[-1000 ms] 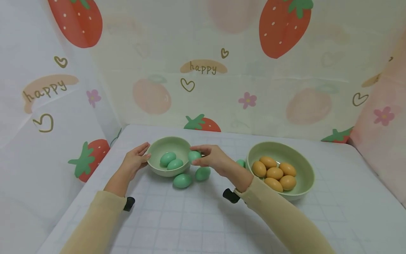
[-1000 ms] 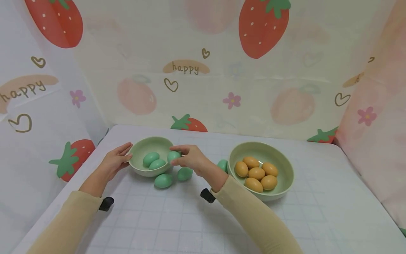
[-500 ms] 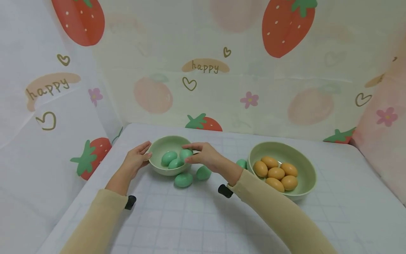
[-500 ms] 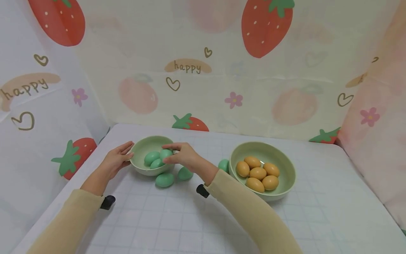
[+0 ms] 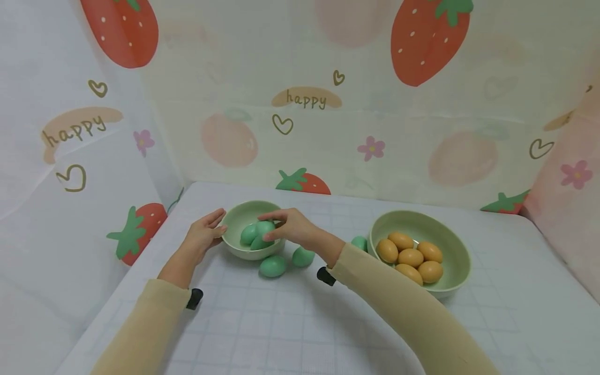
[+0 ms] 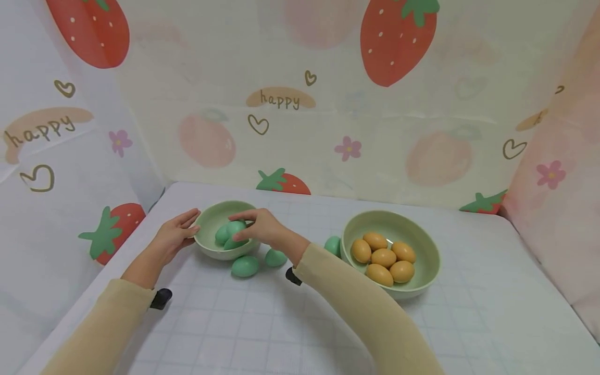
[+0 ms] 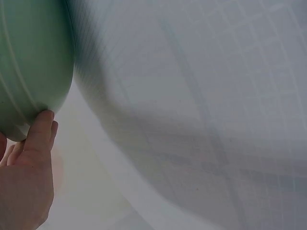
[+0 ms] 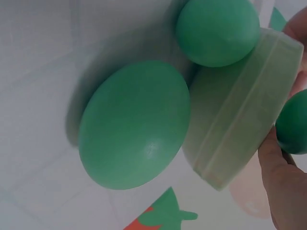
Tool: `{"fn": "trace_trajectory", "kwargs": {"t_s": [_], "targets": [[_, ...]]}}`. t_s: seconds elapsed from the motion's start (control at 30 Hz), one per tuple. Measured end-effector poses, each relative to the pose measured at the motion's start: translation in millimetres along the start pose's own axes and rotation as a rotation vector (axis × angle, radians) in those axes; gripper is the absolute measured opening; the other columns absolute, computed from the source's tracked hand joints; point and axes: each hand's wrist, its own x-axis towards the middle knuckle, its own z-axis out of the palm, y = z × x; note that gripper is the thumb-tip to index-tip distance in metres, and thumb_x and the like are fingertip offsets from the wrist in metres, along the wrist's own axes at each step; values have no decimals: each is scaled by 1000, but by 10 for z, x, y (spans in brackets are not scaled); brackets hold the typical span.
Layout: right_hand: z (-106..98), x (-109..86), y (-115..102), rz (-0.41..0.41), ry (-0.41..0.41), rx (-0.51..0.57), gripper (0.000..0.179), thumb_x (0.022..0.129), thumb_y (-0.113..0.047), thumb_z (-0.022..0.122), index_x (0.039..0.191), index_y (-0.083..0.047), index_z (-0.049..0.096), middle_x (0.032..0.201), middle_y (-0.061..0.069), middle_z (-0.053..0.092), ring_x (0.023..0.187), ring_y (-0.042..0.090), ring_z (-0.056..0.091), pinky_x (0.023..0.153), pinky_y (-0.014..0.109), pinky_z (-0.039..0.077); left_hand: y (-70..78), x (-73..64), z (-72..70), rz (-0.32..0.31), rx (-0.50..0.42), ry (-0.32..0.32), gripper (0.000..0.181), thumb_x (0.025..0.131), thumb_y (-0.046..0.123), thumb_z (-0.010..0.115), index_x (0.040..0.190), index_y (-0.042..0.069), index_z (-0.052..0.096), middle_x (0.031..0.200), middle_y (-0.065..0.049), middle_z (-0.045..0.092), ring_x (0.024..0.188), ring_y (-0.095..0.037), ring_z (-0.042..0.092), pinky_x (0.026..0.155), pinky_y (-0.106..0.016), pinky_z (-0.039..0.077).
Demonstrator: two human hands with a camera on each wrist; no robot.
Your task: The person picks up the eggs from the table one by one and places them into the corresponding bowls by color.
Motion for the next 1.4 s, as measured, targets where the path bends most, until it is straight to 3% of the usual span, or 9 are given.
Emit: {"fn": "trace_trajectory", "kwargs": {"t_s": [0.33, 0.8, 1.0, 1.13, 1.4], "targets": [[143, 229, -12, -25, -83, -105, 48, 84, -4, 76, 130, -9, 64, 129, 4, 61, 112, 14, 55, 93, 24, 45, 8, 5, -10, 3, 13, -5, 60, 101, -1, 45, 155, 5, 17, 158, -11, 17, 142, -26, 26, 111, -43, 31], [243, 433, -8, -84, -222, -360, 43, 85, -3, 74, 126, -12, 67, 134, 4, 59, 124, 14, 48, 100, 24, 39, 11, 10, -6, 11, 28, -9, 59, 102, 0, 45, 154, 4, 19, 158, -12, 18, 140, -28, 28, 111, -43, 31], [279, 497, -10, -112, -265, -521, 35, 85, -2, 74, 120, -10, 71, 128, 4, 62, 115, 17, 56, 93, 21, 44, 11, 13, -5, 11, 23, -11, 60, 101, 0, 46, 154, 4, 18, 158, -12, 18, 140, -28, 28, 111, -44, 31], [281, 499, -10, -97, -274, -505, 37, 85, -1, 73, 122, -7, 69, 127, 6, 63, 111, 20, 60, 89, 20, 47, 15, 6, 5, 9, 19, -11, 59, 102, 0, 45, 154, 4, 18, 158, -12, 18, 140, -28, 29, 111, -44, 31], [260, 467, -19, -69, -254, -446, 42, 86, -3, 73, 127, -6, 65, 132, 6, 60, 125, 20, 52, 101, 24, 42, 17, -8, 8, 8, 31, -7, 59, 102, 1, 46, 154, 4, 18, 158, -12, 18, 140, -27, 29, 111, -44, 31]]}}
